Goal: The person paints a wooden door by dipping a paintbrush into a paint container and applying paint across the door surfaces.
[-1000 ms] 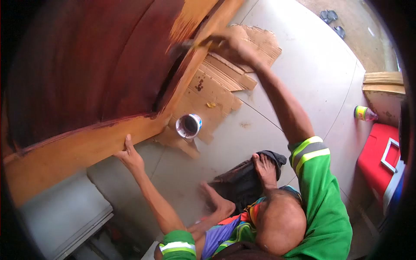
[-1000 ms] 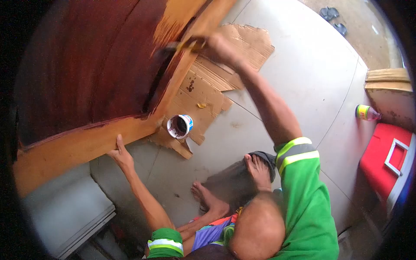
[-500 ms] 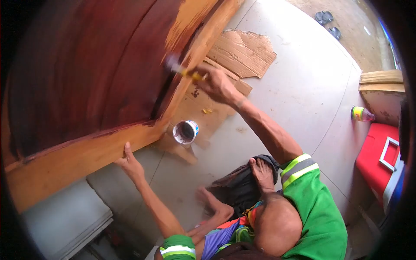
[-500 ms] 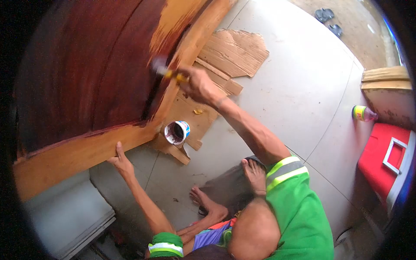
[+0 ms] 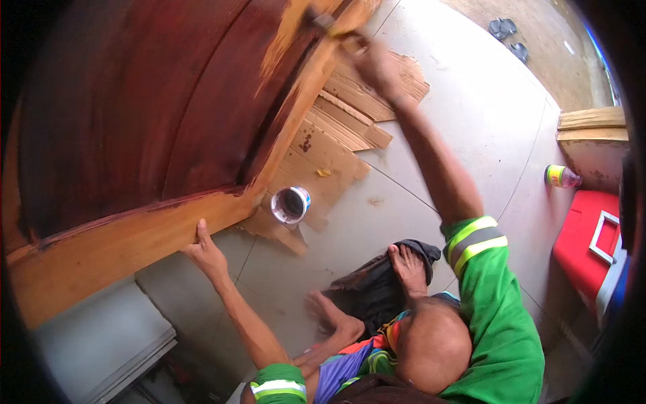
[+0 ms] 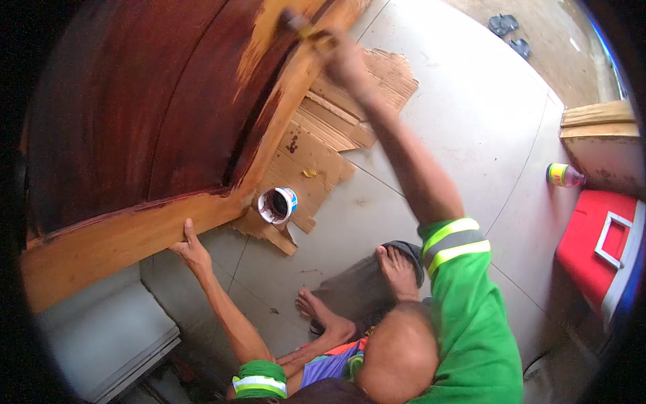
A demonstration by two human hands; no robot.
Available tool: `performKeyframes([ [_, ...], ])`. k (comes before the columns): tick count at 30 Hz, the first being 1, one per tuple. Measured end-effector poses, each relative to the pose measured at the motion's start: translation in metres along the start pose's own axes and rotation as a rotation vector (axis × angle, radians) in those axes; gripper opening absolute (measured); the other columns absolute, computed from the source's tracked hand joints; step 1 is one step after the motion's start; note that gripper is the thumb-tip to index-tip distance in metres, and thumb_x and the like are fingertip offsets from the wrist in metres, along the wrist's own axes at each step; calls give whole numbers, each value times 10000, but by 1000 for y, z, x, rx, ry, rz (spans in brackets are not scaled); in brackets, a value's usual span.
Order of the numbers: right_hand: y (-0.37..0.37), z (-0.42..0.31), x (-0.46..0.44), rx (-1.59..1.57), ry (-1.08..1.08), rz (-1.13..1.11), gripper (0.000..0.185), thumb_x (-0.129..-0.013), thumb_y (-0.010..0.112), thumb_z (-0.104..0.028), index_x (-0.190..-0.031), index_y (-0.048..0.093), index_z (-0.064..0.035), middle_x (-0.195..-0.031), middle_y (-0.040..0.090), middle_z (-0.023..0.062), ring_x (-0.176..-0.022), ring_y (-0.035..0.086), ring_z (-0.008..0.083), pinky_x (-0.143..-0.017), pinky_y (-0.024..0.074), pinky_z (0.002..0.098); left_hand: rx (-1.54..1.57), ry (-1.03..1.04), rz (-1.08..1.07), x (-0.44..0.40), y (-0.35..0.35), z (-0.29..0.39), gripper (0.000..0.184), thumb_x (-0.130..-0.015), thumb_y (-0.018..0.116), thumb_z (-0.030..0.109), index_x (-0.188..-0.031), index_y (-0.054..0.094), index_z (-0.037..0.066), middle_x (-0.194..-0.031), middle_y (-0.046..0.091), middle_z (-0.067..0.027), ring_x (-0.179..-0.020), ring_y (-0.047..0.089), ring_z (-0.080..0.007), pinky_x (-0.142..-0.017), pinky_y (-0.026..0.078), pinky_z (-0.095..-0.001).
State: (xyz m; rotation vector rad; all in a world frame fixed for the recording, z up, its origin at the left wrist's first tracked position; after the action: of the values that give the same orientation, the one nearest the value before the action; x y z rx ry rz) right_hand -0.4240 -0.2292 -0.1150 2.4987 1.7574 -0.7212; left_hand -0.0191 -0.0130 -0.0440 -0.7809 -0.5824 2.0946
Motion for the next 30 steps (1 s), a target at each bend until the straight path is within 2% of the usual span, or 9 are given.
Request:
performKeyframes([
  [2,47,-50,68,-60,24,-42,267,-862,717,-147,-1109,655,-69,-991,702,194,-898,681,343,-776,532,409,39,3,8,1,1,-6,688,-967,663,279,-1380,270,-107,-1336,491,-252,-1174,558,-303,-1020,444,-410],
  [7,12,-98,92,-135,-36,-770,330,-864,699,-162,-1182,651,-90,-1040,699,188,-974,677,361,-851,543,439,50,-29,-68,-6,-5,-18,685,-964,666,278,-1379,283,-110,-1342,486,-254,-1184,545,-306,-1019,440,-415],
  [12,-11,-14,-28,-1,-133,-407,291,-936,676,-225,-1202,681,-107,-1137,716,77,-991,654,164,-875,525,327,-36,-10,-10,-3,-3,-10,675,-954,681,283,-1364,311,-106,-1311,501,-246,-1185,541,-305,-1019,432,-417],
  [14,-40,-18,-49,48,-169,-244,294,-935,677,-235,-1188,677,-85,-1126,715,89,-1020,650,187,-889,517,331,-19,-57,-13,-1,-2,-3,669,-952,683,277,-1356,314,-109,-1299,505,-244,-1183,542,-305,-1021,430,-418],
  [15,-55,-36,-50,97,150,-141,319,-919,673,-280,-1156,702,-70,-1012,716,173,-896,677,228,-767,536,378,-48,-56,-11,0,-3,-3,666,-953,682,275,-1352,314,-112,-1300,504,-248,-1180,546,-308,-1015,434,-420],
  [19,-13,-16,-17,-86,-59,195,274,-915,685,-210,-1161,681,-91,-1077,717,123,-993,667,238,-869,524,353,-2,-32,-7,1,-2,-10,655,-962,670,261,-1345,302,-124,-1297,502,-256,-1163,560,-312,-998,452,-425],
  [21,44,-46,44,37,-107,26,278,-870,678,-148,-1140,651,-88,-1139,676,147,-1085,630,377,-919,519,437,47,-10,-17,0,2,-9,650,-967,662,252,-1349,291,-122,-1296,502,-253,-1155,566,-306,-993,461,-423],
  [26,-2,-120,68,95,58,-765,287,-860,703,-181,-1141,674,-125,-1086,698,126,-987,660,354,-873,539,427,-124,-50,-34,3,-4,4,644,-973,654,234,-1367,271,-101,-1313,492,-245,-1145,572,-291,-1002,468,-416],
  [30,-16,-64,-24,169,-201,-538,279,-917,695,-226,-1182,700,-137,-1105,728,80,-981,684,211,-875,545,353,27,-20,-23,5,-1,3,655,-966,665,252,-1368,280,-94,-1316,488,-255,-1140,576,-301,-995,470,-412],
])
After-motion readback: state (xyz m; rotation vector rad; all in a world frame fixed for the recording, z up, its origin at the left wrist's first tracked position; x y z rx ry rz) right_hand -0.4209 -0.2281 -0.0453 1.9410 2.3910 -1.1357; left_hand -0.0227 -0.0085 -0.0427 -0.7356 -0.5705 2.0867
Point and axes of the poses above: each hand's wrist, its own x-axis away from the middle knuckle, its own y-axis out of the palm, z = x × y, the point moved 1 cm from there along -x, towards the middle knuckle
